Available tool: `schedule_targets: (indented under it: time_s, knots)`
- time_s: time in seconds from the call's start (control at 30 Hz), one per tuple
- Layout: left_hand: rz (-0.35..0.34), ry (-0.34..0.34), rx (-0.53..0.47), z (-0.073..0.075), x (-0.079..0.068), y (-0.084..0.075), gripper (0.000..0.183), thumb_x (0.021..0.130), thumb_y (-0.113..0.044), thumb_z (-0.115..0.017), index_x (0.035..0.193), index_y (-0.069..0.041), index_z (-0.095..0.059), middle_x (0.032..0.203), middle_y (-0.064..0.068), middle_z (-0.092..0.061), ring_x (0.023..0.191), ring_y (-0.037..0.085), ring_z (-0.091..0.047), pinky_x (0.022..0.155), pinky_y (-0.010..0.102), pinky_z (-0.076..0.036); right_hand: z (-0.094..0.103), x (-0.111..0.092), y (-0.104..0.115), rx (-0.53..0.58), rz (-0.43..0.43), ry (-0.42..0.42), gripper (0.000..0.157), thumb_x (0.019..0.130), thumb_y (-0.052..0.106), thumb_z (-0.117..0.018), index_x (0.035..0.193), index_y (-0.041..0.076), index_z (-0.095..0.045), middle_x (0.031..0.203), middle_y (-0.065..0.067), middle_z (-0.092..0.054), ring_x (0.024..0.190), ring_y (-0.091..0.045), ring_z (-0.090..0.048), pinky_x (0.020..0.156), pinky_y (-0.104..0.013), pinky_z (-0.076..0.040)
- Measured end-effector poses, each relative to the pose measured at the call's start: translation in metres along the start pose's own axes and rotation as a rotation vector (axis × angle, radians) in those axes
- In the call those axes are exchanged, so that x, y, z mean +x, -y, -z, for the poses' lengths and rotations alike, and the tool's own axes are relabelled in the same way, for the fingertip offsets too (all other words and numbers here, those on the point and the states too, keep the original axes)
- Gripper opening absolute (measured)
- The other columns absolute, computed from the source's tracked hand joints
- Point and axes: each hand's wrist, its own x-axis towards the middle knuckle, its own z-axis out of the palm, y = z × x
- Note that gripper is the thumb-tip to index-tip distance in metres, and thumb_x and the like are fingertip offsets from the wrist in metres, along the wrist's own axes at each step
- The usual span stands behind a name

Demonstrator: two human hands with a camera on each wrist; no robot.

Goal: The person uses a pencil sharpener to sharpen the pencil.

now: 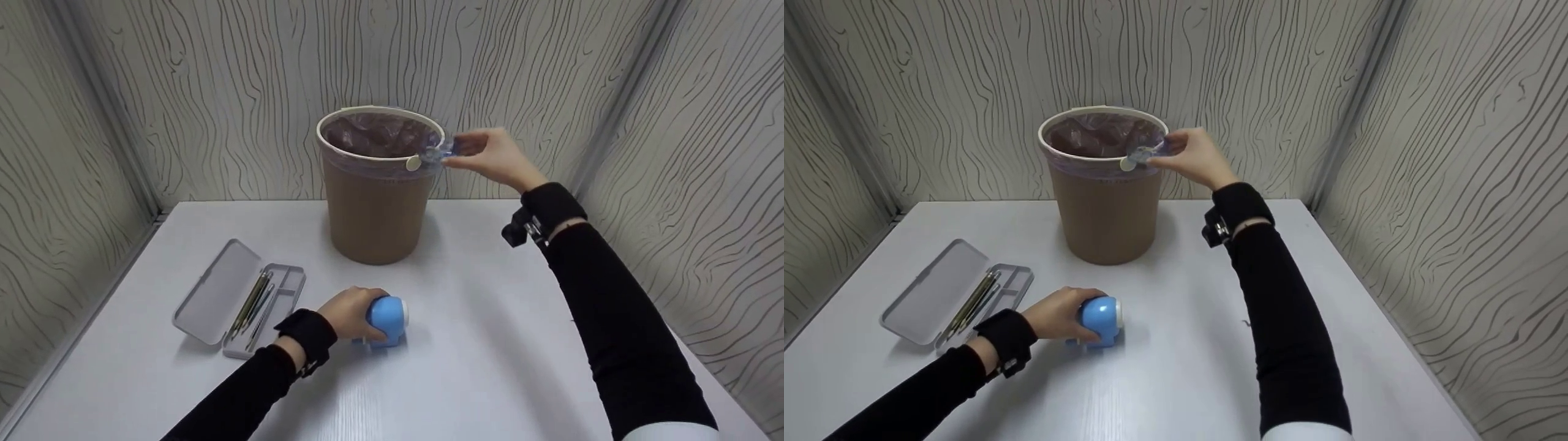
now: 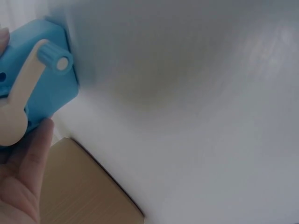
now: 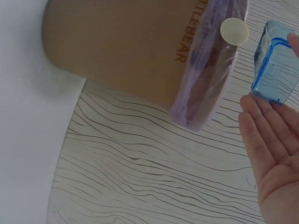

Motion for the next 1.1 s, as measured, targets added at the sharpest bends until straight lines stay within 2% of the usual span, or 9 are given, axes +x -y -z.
schedule_targets:
  time_s: [0.07,0.23,0.4,0.5,0.6,0.7,0.77,0.93,1.1]
  knots:
    - [-0.005,-0.003,-0.004,0.001,-0.001,0.0,0.07,0.073,-0.03,-0.093,0.133,-0.009,-0.064,0.129,0.014,-0.071,0.119,0.034,-0.068,0.104,0.053,-0.055,-0.001,0.01,0.01,-0.029,-0.003,-0.04,0.066,0.089,0.028,-0.081,0.14,-0.005,-0.056,0.132,-0.025,-0.068,0.121,-0.035,-0.068,0.108,-0.044,-0.053]
    - [-0.01,-0.008,-0.013,0.001,-0.003,-0.002,0.069,0.073,-0.03,-0.093,0.133,-0.01,-0.065,0.128,0.013,-0.072,0.12,0.033,-0.067,0.105,0.052,-0.055,-0.014,0.03,0.029,-0.205,0.008,-0.13,0.065,0.087,0.026,-0.08,0.136,-0.01,-0.058,0.129,-0.027,-0.068,0.116,-0.038,-0.067,0.106,-0.046,-0.053]
    - [-0.027,-0.014,-0.018,-0.001,-0.003,-0.004,0.069,0.072,-0.029,-0.093,0.132,-0.009,-0.065,0.127,0.011,-0.072,0.119,0.032,-0.068,0.104,0.05,-0.055,-0.031,0.043,0.041,-0.459,0.012,-0.158,0.053,0.088,0.026,-0.079,0.126,-0.007,-0.062,0.117,-0.023,-0.071,0.1,-0.035,-0.066,0.091,-0.047,-0.056]
    - [-0.026,-0.013,-0.018,-0.002,-0.002,-0.005,0.069,0.072,-0.03,-0.094,0.132,-0.01,-0.065,0.127,0.011,-0.072,0.119,0.032,-0.068,0.105,0.051,-0.055,-0.039,0.047,0.043,-0.662,0.038,-0.144,0.045,0.09,0.022,-0.076,0.121,-0.006,-0.061,0.116,-0.023,-0.071,0.102,-0.038,-0.068,0.09,-0.049,-0.057]
    - [-0.017,-0.01,-0.015,-0.003,-0.001,-0.006,0.069,0.072,-0.03,-0.094,0.132,-0.011,-0.065,0.128,0.011,-0.072,0.119,0.031,-0.068,0.106,0.051,-0.055,-0.046,0.049,0.043,-0.838,0.121,-0.142,0.041,0.09,0.014,-0.072,0.124,-0.008,-0.06,0.121,-0.025,-0.069,0.11,-0.041,-0.069,0.093,-0.05,-0.059]
    - [-0.009,-0.009,-0.006,-0.002,-0.001,-0.007,0.069,0.072,-0.031,-0.094,0.132,-0.011,-0.065,0.127,0.011,-0.072,0.119,0.031,-0.067,0.105,0.051,-0.055,-0.051,0.052,0.043,-0.957,0.244,-0.173,0.042,0.088,0.004,-0.069,0.126,-0.01,-0.06,0.121,-0.025,-0.069,0.109,-0.039,-0.07,0.091,-0.048,-0.061]
    - [0.0,-0.005,-0.008,-0.002,-0.001,-0.008,0.07,0.072,-0.031,-0.093,0.133,-0.011,-0.065,0.128,0.011,-0.072,0.119,0.031,-0.067,0.105,0.052,-0.055,-0.054,0.053,0.043,-1.044,0.333,-0.202,0.039,0.09,-0.001,-0.065,0.127,-0.012,-0.06,0.12,-0.024,-0.07,0.106,-0.038,-0.071,0.09,-0.045,-0.062]
    - [-0.006,-0.006,-0.011,-0.001,-0.001,-0.009,0.069,0.073,-0.032,-0.093,0.132,-0.01,-0.065,0.127,0.011,-0.072,0.119,0.032,-0.067,0.105,0.052,-0.055,-0.058,0.056,0.044,-1.26,0.539,-0.235,0.027,0.097,-0.009,-0.053,0.122,-0.012,-0.064,0.116,-0.024,-0.072,0.108,-0.036,-0.071,0.099,-0.04,-0.059]
    - [-0.016,-0.015,-0.005,-0.002,-0.001,-0.008,0.068,0.072,-0.032,-0.093,0.131,-0.011,-0.066,0.127,0.01,-0.073,0.119,0.031,-0.067,0.105,0.051,-0.055,-0.061,0.059,0.045,-1.455,0.723,-0.25,0.03,0.1,-0.01,-0.049,0.125,-0.009,-0.066,0.121,-0.022,-0.072,0.115,-0.032,-0.07,0.104,-0.037,-0.056]
